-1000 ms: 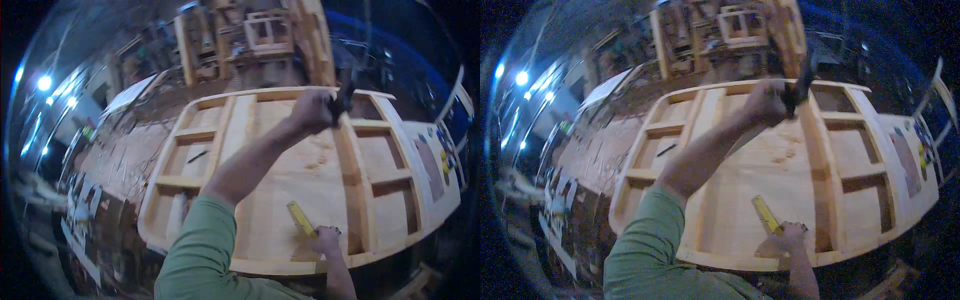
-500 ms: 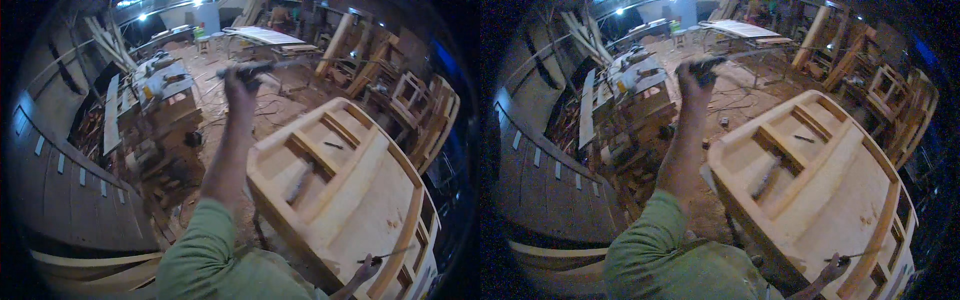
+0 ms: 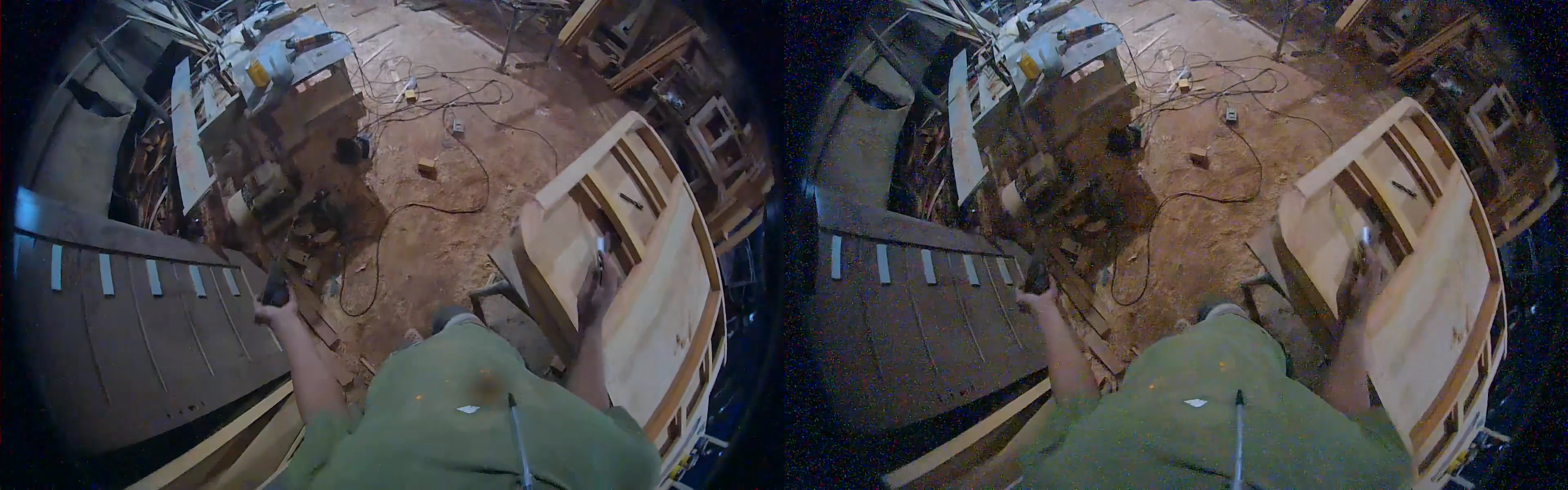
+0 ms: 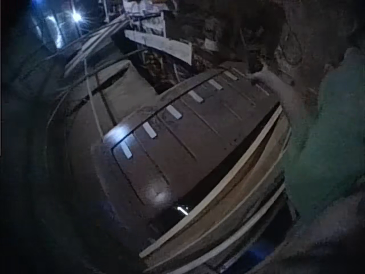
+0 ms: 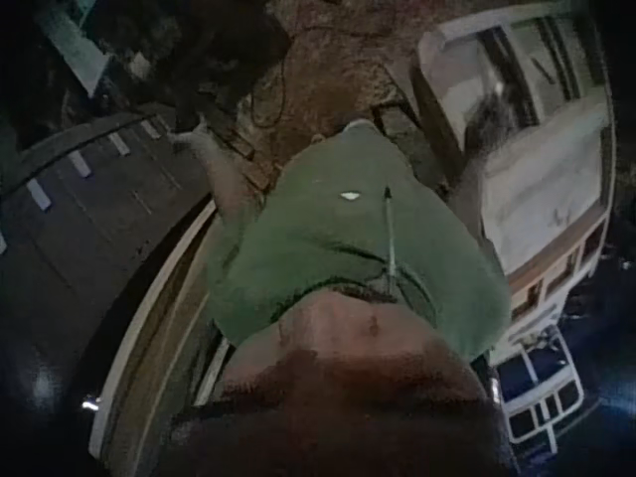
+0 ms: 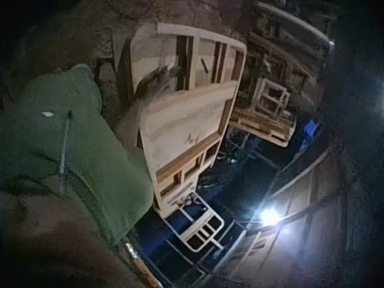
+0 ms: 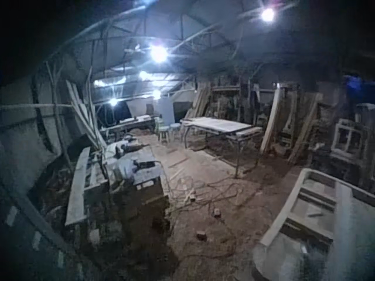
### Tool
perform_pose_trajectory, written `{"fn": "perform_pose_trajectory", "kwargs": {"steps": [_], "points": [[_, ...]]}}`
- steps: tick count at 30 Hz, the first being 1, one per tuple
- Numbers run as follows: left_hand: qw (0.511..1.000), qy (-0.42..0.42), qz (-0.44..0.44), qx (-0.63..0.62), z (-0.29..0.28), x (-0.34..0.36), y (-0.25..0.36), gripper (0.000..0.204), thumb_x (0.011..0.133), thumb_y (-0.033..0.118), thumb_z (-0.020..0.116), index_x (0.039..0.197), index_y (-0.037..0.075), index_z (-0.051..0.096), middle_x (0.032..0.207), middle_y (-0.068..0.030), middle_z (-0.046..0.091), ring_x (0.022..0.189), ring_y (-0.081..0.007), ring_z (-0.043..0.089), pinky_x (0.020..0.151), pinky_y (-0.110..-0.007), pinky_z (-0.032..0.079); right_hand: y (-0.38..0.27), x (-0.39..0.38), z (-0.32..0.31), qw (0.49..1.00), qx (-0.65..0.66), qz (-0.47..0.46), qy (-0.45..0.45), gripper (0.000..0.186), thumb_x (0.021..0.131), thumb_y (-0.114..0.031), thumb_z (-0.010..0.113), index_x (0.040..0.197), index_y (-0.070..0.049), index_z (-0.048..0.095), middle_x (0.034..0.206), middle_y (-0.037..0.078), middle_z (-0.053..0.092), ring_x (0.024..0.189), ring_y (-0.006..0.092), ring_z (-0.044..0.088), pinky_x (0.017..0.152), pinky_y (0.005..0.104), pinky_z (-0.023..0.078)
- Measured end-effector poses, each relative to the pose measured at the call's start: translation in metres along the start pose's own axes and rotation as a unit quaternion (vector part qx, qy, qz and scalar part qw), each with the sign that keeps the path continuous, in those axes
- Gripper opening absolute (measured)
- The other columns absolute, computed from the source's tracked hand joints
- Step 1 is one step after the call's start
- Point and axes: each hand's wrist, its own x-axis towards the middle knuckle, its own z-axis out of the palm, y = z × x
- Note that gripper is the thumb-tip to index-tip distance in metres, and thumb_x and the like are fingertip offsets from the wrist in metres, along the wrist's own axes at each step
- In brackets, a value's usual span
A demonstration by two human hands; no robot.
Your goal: The person constructs a wooden furniture frame by drilling holes, driving screws, and sanding the surfaces of the wood using a drill, a power sander, and a hammer.
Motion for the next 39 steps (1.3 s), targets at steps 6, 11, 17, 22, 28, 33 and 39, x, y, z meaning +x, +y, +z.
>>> {"fn": "perform_pose_trajectory", "kwargs": {"steps": [6, 11, 17, 22, 28, 33, 39], "points": [[0.987, 0.107, 0.06, 0.103, -0.013, 0.029, -0.017, 0.042, 0.084, 0.038, 0.05, 0.114, 0.009, 0.054, 0.115, -0.0127, 0.058, 0.105, -0.0317, 0.058, 0.087, -0.053, 0.05, -0.031, 0.101, 0.118, 0.991, -0.124, -0.024, 0.048, 0.028, 0.094, -0.016, 0.062, 0.116, 0.0, 0.058, 0.106, 0.018, 0.063, 0.101, 0.0335, 0.058, 0.086, 0.0441, 0.044], [0.986, 0.149, -0.004, 0.072, 0.029, 0.084, -0.062, 0.04, 0.083, 0.039, 0.049, 0.11, 0.01, 0.056, 0.114, -0.0087, 0.06, 0.101, -0.0311, 0.058, 0.086, -0.051, 0.049, -0.071, 0.208, 0.219, 0.914, 0.338, 0.22, 0.031, 0.017, 0.091, -0.017, 0.067, 0.094, -0.002, 0.061, 0.089, 0.005, 0.059, 0.083, 0.0156, 0.054, 0.072, 0.032, 0.045], [0.98, 0.16, -0.062, 0.102, 0.145, 0.136, -0.132, 0.035, 0.084, 0.034, 0.047, 0.107, 0.01, 0.058, 0.11, -0.012, 0.06, 0.098, -0.032, 0.056, 0.086, -0.05, 0.046, -0.225, 0.343, 0.331, 0.801, 0.473, 0.343, -0.126, 0.019, 0.092, -0.022, 0.065, 0.089, -0.003, 0.065, 0.082, 0.002, 0.059, 0.079, 0.0116, 0.055, 0.074, 0.0296, 0.044], [0.985, 0.071, -0.118, 0.105, 0.281, 0.178, -0.206, 0.035, 0.085, 0.029, 0.049, 0.111, 0.009, 0.06, 0.112, -0.0127, 0.061, 0.098, -0.0339, 0.057, 0.087, -0.05, 0.046, -0.263, 0.412, 0.446, 0.908, 0.275, 0.148, -0.278, 0.03, 0.097, -0.031, 0.056, 0.096, -0.003, 0.067, 0.091, 0.004, 0.062, 0.084, 0.0126, 0.058, 0.077, 0.0301, 0.044], [0.971, -0.079, -0.219, 0.047, 0.434, 0.23, -0.303, 0.039, 0.083, 0.026, 0.05, 0.114, 0.005, 0.061, 0.112, -0.015, 0.065, 0.101, -0.0348, 0.062, 0.088, -0.048, 0.05, -0.29, 0.469, 0.536, 0.835, 0.431, 0.212, -0.27, 0.028, 0.097, -0.028, 0.049, 0.105, -0.006, 0.065, 0.08, 0.005, 0.063, 0.074, 0.0193, 0.06, 0.067, 0.0327, 0.047], [0.91, -0.246, -0.33, -0.055, 0.582, 0.28, -0.386, 0.037, 0.082, 0.023, 0.053, 0.114, 0.005, 0.06, 0.111, -0.0151, 0.065, 0.101, -0.0336, 0.062, 0.087, -0.049, 0.052, -0.282, 0.567, 0.588, 0.71, 0.549, 0.378, -0.225, 0.02, 0.092, -0.017, 0.058, 0.108, -0.007, 0.061, 0.075, 0.002, 0.06, 0.065, 0.0148, 0.057, 0.06, 0.0286, 0.047], [0.906, -0.298, -0.279, -0.116, 0.792, 0.313, -0.413, 0.034, 0.084, 0.026, 0.056, 0.111, 0.006, 0.062, 0.107, -0.0111, 0.065, 0.099, -0.0304, 0.061, 0.088, -0.048, 0.051, -0.369, 0.663, 0.656, 0.696, 0.571, 0.329, -0.286, 0.031, 0.085, -0.023, 0.065, 0.108, -0.003, 0.061, 0.078, 0.004, 0.06, 0.068, 0.0128, 0.056, 0.06, 0.0277, 0.049]]}}
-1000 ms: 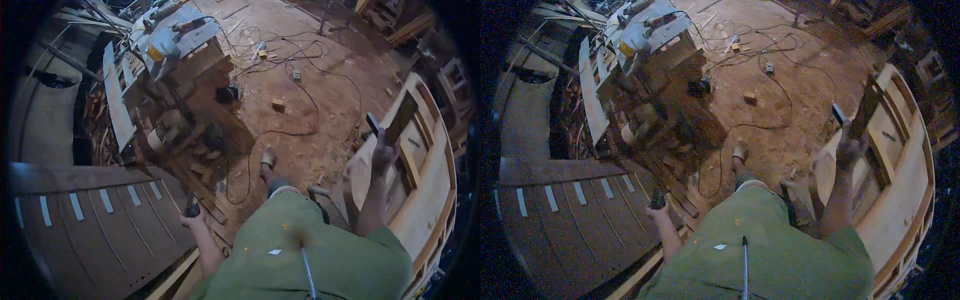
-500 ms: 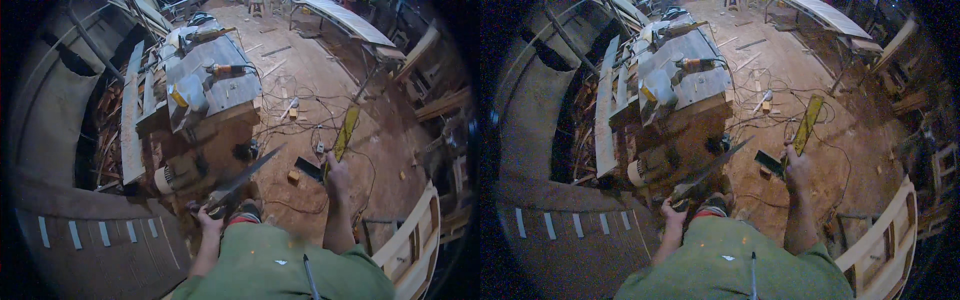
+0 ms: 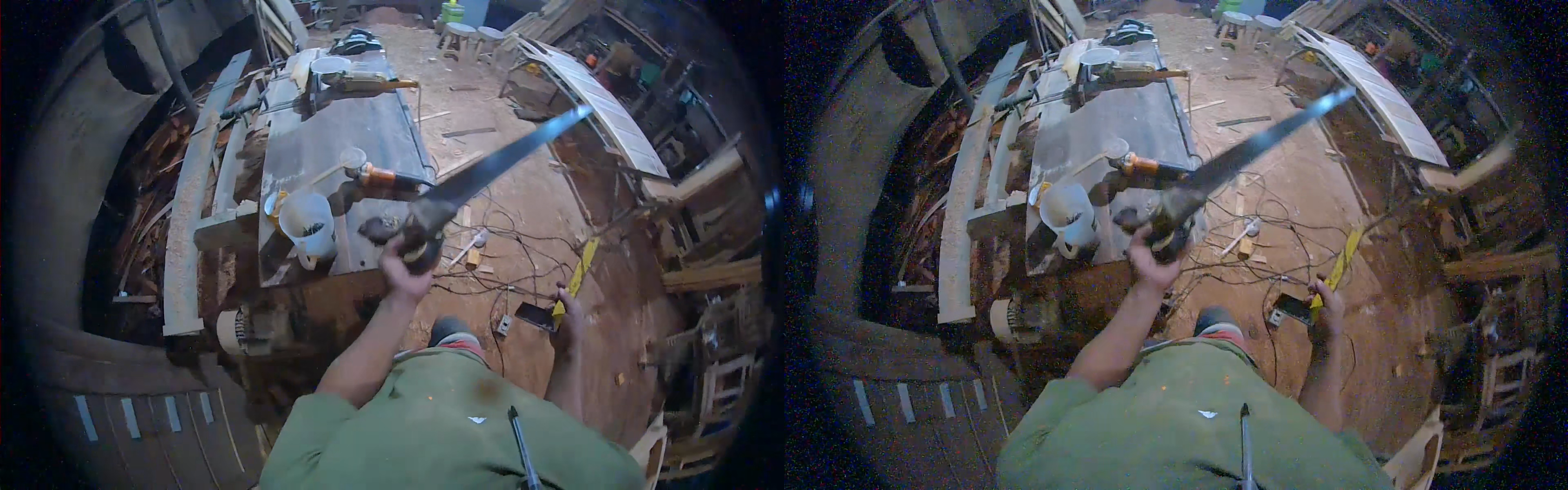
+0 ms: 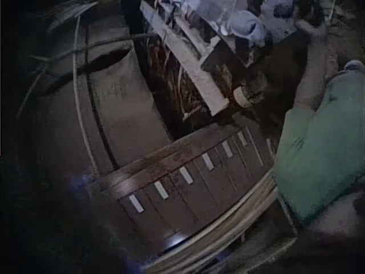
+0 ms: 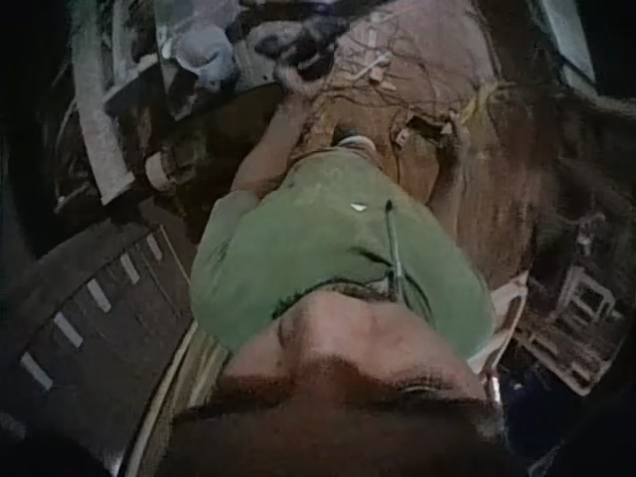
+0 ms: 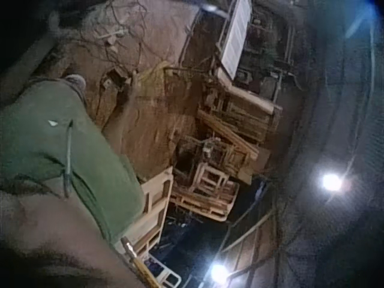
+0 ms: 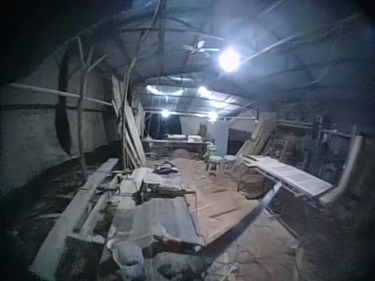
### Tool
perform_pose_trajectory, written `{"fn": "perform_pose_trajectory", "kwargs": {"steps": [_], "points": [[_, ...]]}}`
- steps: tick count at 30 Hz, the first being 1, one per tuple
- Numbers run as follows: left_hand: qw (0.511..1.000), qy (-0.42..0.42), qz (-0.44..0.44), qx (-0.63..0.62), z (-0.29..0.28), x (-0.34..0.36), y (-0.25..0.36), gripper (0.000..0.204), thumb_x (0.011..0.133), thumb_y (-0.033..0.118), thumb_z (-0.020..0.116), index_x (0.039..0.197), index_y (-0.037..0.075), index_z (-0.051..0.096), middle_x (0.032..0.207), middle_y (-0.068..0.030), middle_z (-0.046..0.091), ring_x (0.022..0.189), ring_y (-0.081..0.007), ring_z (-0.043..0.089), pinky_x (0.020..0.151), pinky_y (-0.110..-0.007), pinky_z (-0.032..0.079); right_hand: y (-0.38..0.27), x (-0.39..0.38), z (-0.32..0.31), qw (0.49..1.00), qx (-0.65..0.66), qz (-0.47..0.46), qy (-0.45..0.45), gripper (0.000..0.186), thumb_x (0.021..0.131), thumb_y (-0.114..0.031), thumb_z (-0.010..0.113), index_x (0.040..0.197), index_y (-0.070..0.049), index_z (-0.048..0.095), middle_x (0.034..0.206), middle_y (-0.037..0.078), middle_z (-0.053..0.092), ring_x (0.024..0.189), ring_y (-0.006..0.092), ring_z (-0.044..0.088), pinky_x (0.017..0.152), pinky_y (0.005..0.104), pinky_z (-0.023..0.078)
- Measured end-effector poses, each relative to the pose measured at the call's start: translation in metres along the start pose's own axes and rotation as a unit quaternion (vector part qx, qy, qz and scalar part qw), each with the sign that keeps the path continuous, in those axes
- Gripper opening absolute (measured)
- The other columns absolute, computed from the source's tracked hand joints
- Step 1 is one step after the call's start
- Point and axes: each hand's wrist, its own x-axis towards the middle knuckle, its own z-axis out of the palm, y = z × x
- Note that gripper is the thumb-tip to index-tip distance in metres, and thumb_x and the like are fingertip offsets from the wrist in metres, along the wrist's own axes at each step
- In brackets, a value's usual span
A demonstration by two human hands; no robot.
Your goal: The person constructs a wooden furniture frame by drilling holes, driving screws, and sanding the surfaces of the wood using a drill, a power sander, and a hammer.
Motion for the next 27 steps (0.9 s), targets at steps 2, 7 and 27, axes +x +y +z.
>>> {"fn": "perform_pose_trajectory", "kwargs": {"steps": [2, 7, 27], "points": [[0.998, -0.024, 0.046, -0.026, 0.051, 0.055, 0.004, 0.034, 0.086, 0.027, 0.056, 0.112, 0.007, 0.062, 0.108, -0.01, 0.065, 0.101, -0.0295, 0.061, 0.09, -0.047, 0.049, -0.012, 0.032, 0.045, 0.998, 0.007, 0.024, -0.051, 0.04, 0.084, -0.023, 0.067, 0.116, -0.001, 0.058, 0.08, 0.005, 0.059, 0.067, 0.012, 0.056, 0.06, 0.0258, 0.049], [0.973, -0.126, 0.121, -0.153, 0.118, 0.243, 0.024, 0.03, 0.089, 0.025, 0.052, 0.111, 0.01, 0.064, 0.104, -0.0096, 0.067, 0.094, -0.0281, 0.063, 0.087, -0.048, 0.05, -0.001, 0.155, 0.1, 0.987, -0.089, 0.024, -0.131, 0.037, 0.087, -0.022, 0.065, 0.117, -0.002, 0.057, 0.079, 0.003, 0.059, 0.062, 0.013, 0.056, 0.057, 0.0268, 0.049], [0.763, 0.211, 0.59, -0.159, -0.011, 0.405, 0.313, 0.034, 0.088, 0.029, 0.06, 0.116, 0.011, 0.062, 0.122, -0.0084, 0.059, 0.108, -0.0259, 0.058, 0.09, -0.048, 0.051, -0.005, 0.417, 0.199, 0.884, -0.362, 0.035, -0.293, 0.035, 0.087, -0.02, 0.062, 0.117, -0.001, 0.06, 0.093, 0.004, 0.063, 0.081, 0.0118, 0.058, 0.068, 0.0256, 0.045]]}}
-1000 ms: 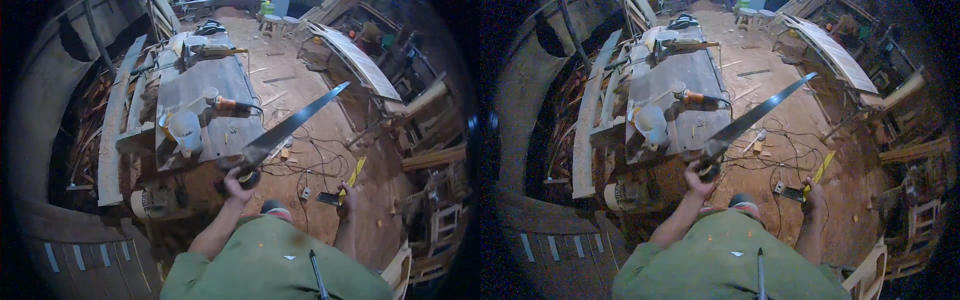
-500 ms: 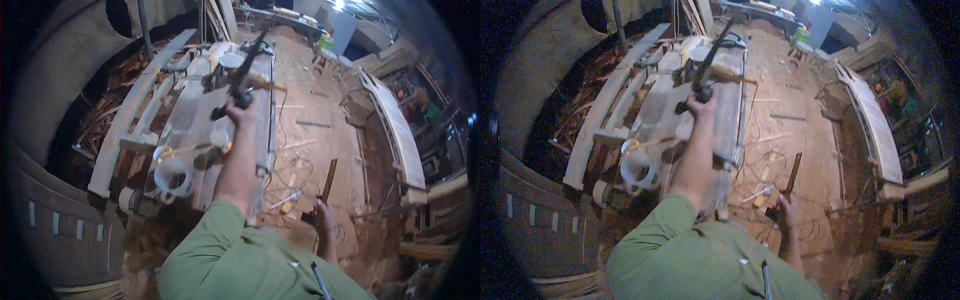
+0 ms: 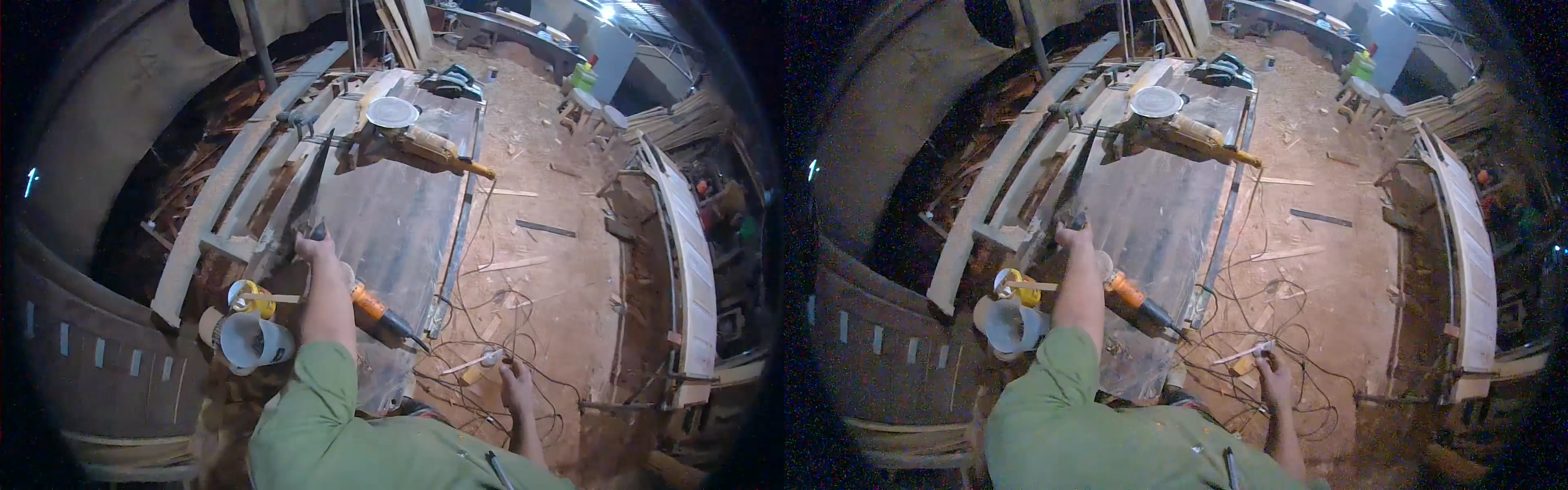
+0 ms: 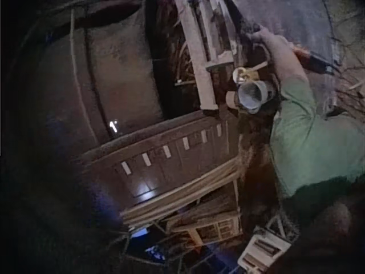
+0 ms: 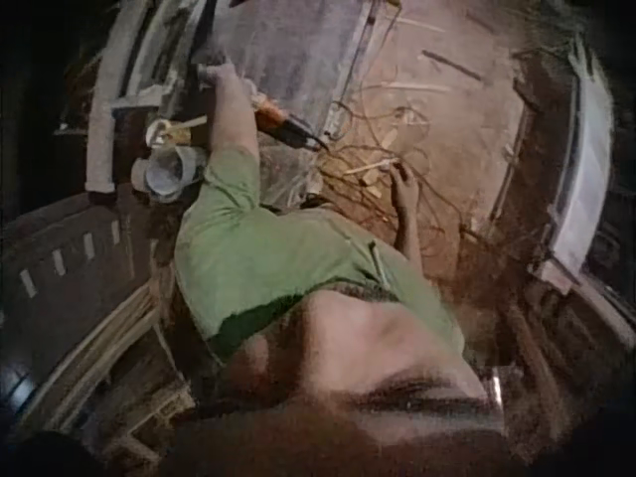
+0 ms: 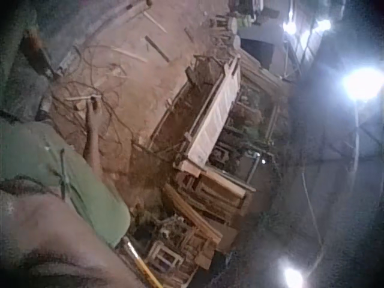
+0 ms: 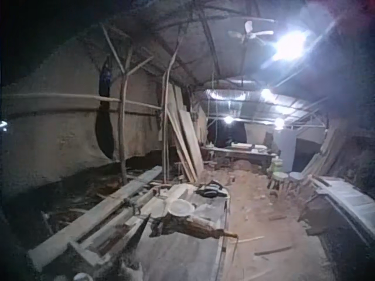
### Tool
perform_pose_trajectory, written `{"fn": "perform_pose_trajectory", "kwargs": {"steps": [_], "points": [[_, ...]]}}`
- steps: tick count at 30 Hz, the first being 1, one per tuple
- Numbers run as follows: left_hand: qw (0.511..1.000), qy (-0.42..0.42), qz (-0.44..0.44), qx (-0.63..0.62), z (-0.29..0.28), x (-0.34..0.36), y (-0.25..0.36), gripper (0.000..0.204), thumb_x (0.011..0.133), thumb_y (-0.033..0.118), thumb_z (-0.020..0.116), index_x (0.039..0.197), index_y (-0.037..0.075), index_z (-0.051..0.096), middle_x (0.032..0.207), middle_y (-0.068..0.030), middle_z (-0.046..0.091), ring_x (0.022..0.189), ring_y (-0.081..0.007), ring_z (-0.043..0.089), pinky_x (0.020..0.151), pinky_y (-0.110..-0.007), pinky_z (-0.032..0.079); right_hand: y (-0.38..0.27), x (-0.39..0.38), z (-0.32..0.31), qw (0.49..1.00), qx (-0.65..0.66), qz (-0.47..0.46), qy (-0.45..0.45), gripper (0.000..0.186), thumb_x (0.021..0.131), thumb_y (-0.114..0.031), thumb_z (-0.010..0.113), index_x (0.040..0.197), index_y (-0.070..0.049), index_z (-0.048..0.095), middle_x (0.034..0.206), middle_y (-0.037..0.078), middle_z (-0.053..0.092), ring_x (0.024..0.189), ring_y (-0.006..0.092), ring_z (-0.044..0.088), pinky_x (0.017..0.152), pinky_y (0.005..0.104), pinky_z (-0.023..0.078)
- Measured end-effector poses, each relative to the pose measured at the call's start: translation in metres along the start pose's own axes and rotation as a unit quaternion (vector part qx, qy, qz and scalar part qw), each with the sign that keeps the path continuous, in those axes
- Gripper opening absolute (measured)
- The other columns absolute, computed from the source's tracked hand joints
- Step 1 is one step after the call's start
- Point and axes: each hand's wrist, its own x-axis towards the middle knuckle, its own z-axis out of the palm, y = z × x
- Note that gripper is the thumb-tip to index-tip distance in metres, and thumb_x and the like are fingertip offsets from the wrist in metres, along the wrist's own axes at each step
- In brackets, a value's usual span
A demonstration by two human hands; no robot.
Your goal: The person constructs a wooden furniture frame by drilling holes, driving screws, and sanding the surfaces of the wood using a drill, a power sander, and a hammer.
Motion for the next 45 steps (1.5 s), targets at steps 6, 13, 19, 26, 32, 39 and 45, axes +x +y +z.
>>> {"fn": "perform_pose_trajectory", "kwargs": {"steps": [6, 13, 19, 26, 32, 39, 45], "points": [[0.967, 0.164, -0.117, 0.155, -0.022, 0.083, 0.037, 0.036, 0.088, 0.031, 0.048, 0.119, 0.014, 0.055, 0.119, -0.0102, 0.055, 0.112, -0.0309, 0.049, 0.087, -0.054, 0.045, 0.004, 0.133, 0.099, 0.98, 0.022, -0.074, -0.181, 0.049, 0.086, -0.016, 0.06, 0.131, 0.002, 0.051, 0.099, 0.008, 0.064, 0.088, 0.0178, 0.06, 0.077, 0.0321, 0.049], [0.827, -0.008, -0.121, 0.549, -0.019, -0.014, -0.084, 0.038, 0.079, 0.02, 0.061, 0.115, 0.008, 0.057, 0.107, -0.014, 0.058, 0.098, -0.0318, 0.056, 0.088, -0.05, 0.046, -0.071, 0.22, 0.228, 0.944, -0.209, -0.202, -0.158, 0.059, 0.078, -0.038, 0.073, 0.117, 0.003, 0.057, 0.096, 0.026, 0.066, 0.092, 0.0413, 0.064, 0.079, 0.0446, 0.051], [0.505, -0.146, -0.03, 0.85, -0.02, -0.064, -0.095, 0.049, 0.081, 0.03, 0.063, 0.122, 0.003, 0.054, 0.119, -0.0247, 0.055, 0.109, -0.0378, 0.055, 0.093, -0.048, 0.045, -0.09, 0.199, 0.273, 0.935, -0.153, -0.3, -0.111, 0.06, 0.081, -0.032, 0.069, 0.126, 0.005, 0.054, 0.101, 0.027, 0.067, 0.094, 0.0423, 0.065, 0.083, 0.0422, 0.052], [0.425, -0.551, 0.2, 0.69, -0.136, -0.254, 0.048, 0.024, 0.086, 0.023, 0.06, 0.091, -0.001, 0.057, 0.084, -0.0206, 0.058, 0.078, -0.037, 0.056, 0.069, -0.046, 0.045, -0.003, 0.118, 0.239, 0.96, 0.115, -0.246, -0.071, 0.023, 0.089, -0.008, 0.06, 0.109, 0.003, 0.062, 0.097, 0.008, 0.065, 0.09, 0.0181, 0.06, 0.084, 0.0321, 0.048], [0.422, -0.554, 0.061, 0.715, -0.439, -0.292, 0.338, 0.019, 0.081, 0.02, 0.061, 0.09, 0.004, 0.065, 0.082, -0.0178, 0.062, 0.081, -0.0359, 0.063, 0.068, -0.046, 0.05, 0.121, 0.043, 0.178, 0.948, -0.068, -0.277, 0.139, 0.025, 0.095, -0.022, 0.061, 0.082, -0.005, 0.049, 0.077, 0.0, 0.046, 0.073, 0.013, 0.044, 0.067, 0.0246, 0.04], [0.411, -0.072, 0.168, 0.893, -0.725, -0.276, 0.611, 0.015, 0.087, 0.018, 0.06, 0.092, 0.005, 0.057, 0.08, -0.0186, 0.059, 0.071, -0.0347, 0.059, 0.063, -0.044, 0.047, 0.264, -0.143, 0.203, 0.974, -0.117, 0.172, 0.09, 0.039, 0.098, -0.04, 0.045, 0.118, -0.009, 0.057, 0.104, 0.007, 0.061, 0.089, 0.0195, 0.054, 0.08, 0.0373, 0.043], [0.532, 0.094, 0.096, 0.836, -0.77, -0.297, 0.724, 0.017, 0.084, 0.014, 0.057, 0.077, -0.001, 0.063, 0.07, -0.0225, 0.058, 0.069, -0.035, 0.06, 0.069, -0.05, 0.047, 0.217, -0.277, 0.507, 0.872, -0.166, 0.144, -0.438, 0.037, 0.09, -0.018, 0.06, 0.125, -0.006, 0.055, 0.093, 0.004, 0.065, 0.077, 0.0121, 0.061, 0.064, 0.0265, 0.05]]}}
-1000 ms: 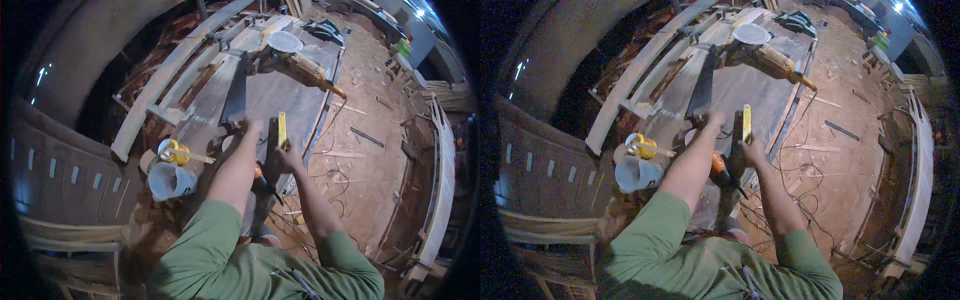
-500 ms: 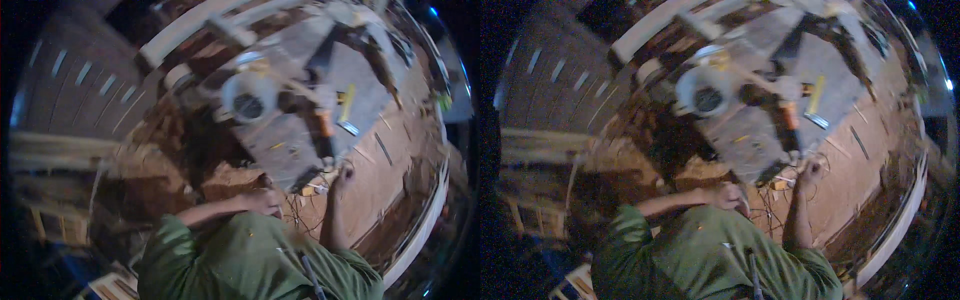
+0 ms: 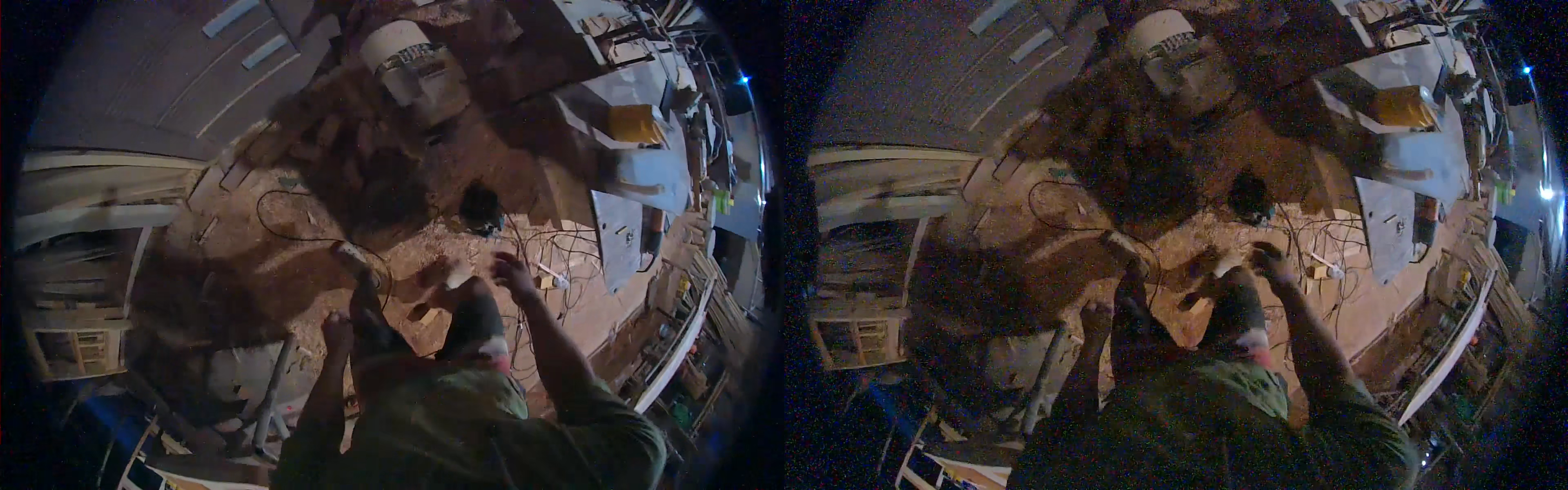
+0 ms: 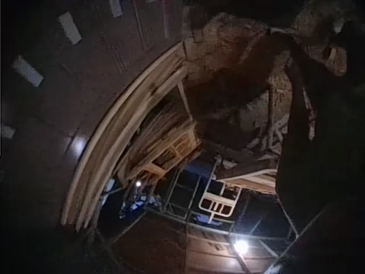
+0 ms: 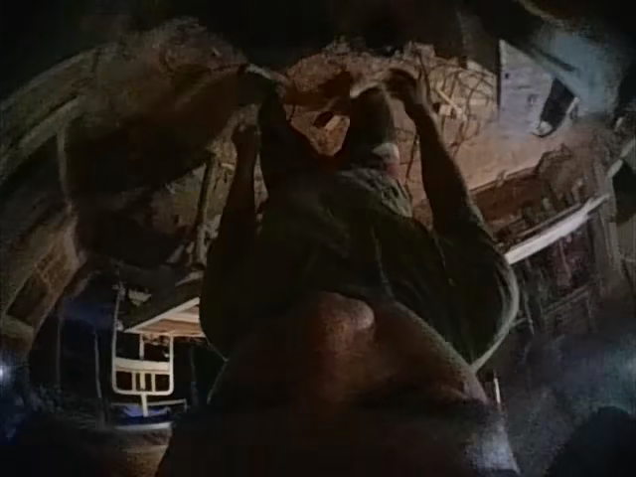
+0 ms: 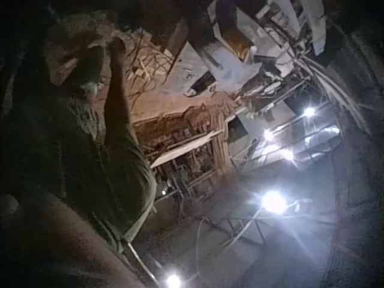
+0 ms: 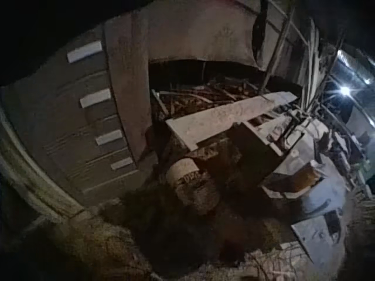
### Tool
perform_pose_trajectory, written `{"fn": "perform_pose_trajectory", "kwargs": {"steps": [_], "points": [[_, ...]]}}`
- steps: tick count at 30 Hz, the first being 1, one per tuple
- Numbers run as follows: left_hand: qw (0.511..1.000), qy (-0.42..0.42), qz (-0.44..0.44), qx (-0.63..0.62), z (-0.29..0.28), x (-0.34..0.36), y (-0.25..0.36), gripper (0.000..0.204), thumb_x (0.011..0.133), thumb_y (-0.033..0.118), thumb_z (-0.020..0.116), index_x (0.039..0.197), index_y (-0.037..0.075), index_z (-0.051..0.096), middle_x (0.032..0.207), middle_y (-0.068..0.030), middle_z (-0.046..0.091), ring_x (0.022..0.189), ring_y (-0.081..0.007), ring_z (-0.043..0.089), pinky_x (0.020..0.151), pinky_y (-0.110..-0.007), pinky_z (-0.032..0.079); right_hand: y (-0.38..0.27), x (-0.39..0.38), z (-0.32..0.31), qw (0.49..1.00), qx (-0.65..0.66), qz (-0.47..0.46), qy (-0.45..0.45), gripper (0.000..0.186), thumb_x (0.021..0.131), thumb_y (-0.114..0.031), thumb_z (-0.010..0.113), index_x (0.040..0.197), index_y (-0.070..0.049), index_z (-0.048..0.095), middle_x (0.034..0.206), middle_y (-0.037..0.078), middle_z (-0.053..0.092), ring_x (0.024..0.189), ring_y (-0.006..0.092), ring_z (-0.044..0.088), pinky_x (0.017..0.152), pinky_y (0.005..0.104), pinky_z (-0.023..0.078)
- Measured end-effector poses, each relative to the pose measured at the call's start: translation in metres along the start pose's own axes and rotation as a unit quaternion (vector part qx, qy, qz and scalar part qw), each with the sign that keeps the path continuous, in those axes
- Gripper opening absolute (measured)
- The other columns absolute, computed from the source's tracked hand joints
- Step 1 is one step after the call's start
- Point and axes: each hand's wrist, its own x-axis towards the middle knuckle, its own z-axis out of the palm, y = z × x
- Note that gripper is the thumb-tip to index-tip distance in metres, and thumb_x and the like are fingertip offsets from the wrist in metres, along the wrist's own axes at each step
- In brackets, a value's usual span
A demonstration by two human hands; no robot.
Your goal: The person constructs a wooden furniture frame by drilling holes, driving screws, and sanding the surfaces of the wood using a drill, a power sander, and a hammer.
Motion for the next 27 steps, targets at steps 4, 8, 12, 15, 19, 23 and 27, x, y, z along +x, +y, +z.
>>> {"fn": "perform_pose_trajectory", "kwargs": {"steps": [4, 8, 12, 15, 19, 23, 27], "points": [[0.985, 0.09, -0.125, -0.083, 0.011, -0.032, -0.129, 0.028, 0.091, 0.024, 0.055, 0.087, -0.002, 0.062, 0.066, -0.0223, 0.056, 0.067, -0.0327, 0.059, 0.065, -0.052, 0.046, 0.05, 0.177, 0.103, 0.992, -0.031, 0.077, -0.1, 0.03, 0.09, -0.026, 0.058, 0.114, -0.008, 0.059, 0.09, 0.007, 0.066, 0.075, 0.0174, 0.063, 0.061, 0.0315, 0.052], [0.947, -0.025, -0.304, -0.102, -0.018, -0.087, -0.149, 0.026, 0.091, 0.024, 0.055, 0.091, -0.002, 0.061, 0.07, -0.0217, 0.056, 0.069, -0.0321, 0.059, 0.067, -0.05, 0.046, 0.103, 0.328, 0.226, 0.936, -0.349, 0.041, -0.021, 0.028, 0.09, -0.028, 0.058, 0.11, -0.009, 0.06, 0.091, 0.007, 0.066, 0.078, 0.0196, 0.062, 0.064, 0.0346, 0.052], [0.916, -0.088, -0.383, -0.072, -0.036, -0.111, -0.143, 0.025, 0.091, 0.023, 0.056, 0.094, -0.002, 0.06, 0.074, -0.0212, 0.057, 0.072, -0.0315, 0.059, 0.068, -0.049, 0.046, 0.153, 0.424, 0.303, 0.955, -0.286, 0.045, 0.07, 0.031, 0.09, -0.032, 0.058, 0.111, -0.009, 0.061, 0.093, 0.008, 0.065, 0.082, 0.0209, 0.062, 0.07, 0.0352, 0.051], [0.905, -0.102, -0.412, -0.044, -0.051, -0.098, -0.134, 0.025, 0.091, 0.022, 0.056, 0.097, -0.002, 0.059, 0.077, -0.0208, 0.057, 0.074, -0.0311, 0.059, 0.069, -0.048, 0.047, 0.166, 0.446, 0.321, 0.984, -0.134, 0.052, 0.102, 0.033, 0.09, -0.034, 0.058, 0.111, -0.008, 0.061, 0.096, 0.008, 0.065, 0.085, 0.0219, 0.061, 0.075, 0.0357, 0.05], [0.918, -0.12, -0.378, -0.01, -0.084, -0.053, -0.113, 0.026, 0.091, 0.022, 0.056, 0.101, -0.002, 0.058, 0.081, -0.0202, 0.058, 0.077, -0.0305, 0.059, 0.071, -0.046, 0.047, 0.133, 0.409, 0.292, 0.963, 0.239, 0.052, 0.117, 0.037, 0.091, -0.037, 0.057, 0.112, -0.008, 0.061, 0.099, 0.009, 0.065, 0.09, 0.0232, 0.061, 0.081, 0.0363, 0.049], [0.944, -0.124, -0.306, 0.012, -0.13, 0.001, -0.081, 0.026, 0.091, 0.021, 0.057, 0.104, -0.002, 0.057, 0.085, -0.0197, 0.059, 0.08, -0.03, 0.06, 0.072, -0.045, 0.047, 0.068, 0.31, 0.258, 0.858, 0.51, 0.025, 0.055, 0.04, 0.091, -0.041, 0.057, 0.112, -0.007, 0.062, 0.102, 0.009, 0.065, 0.094, 0.0245, 0.06, 0.087, 0.037, 0.048], [0.964, -0.142, -0.222, 0.035, -0.178, 0.079, -0.054, 0.028, 0.091, 0.02, 0.057, 0.108, -0.002, 0.056, 0.089, -0.0191, 0.06, 0.083, -0.0294, 0.06, 0.074, -0.043, 0.048, 0.01, 0.214, 0.26, 0.804, 0.585, -0.065, -0.085, 0.051, 0.094, -0.052, 0.052, 0.114, -0.006, 0.06, 0.1, 0.008, 0.065, 0.09, 0.0243, 0.062, 0.084, 0.0374, 0.05]]}}
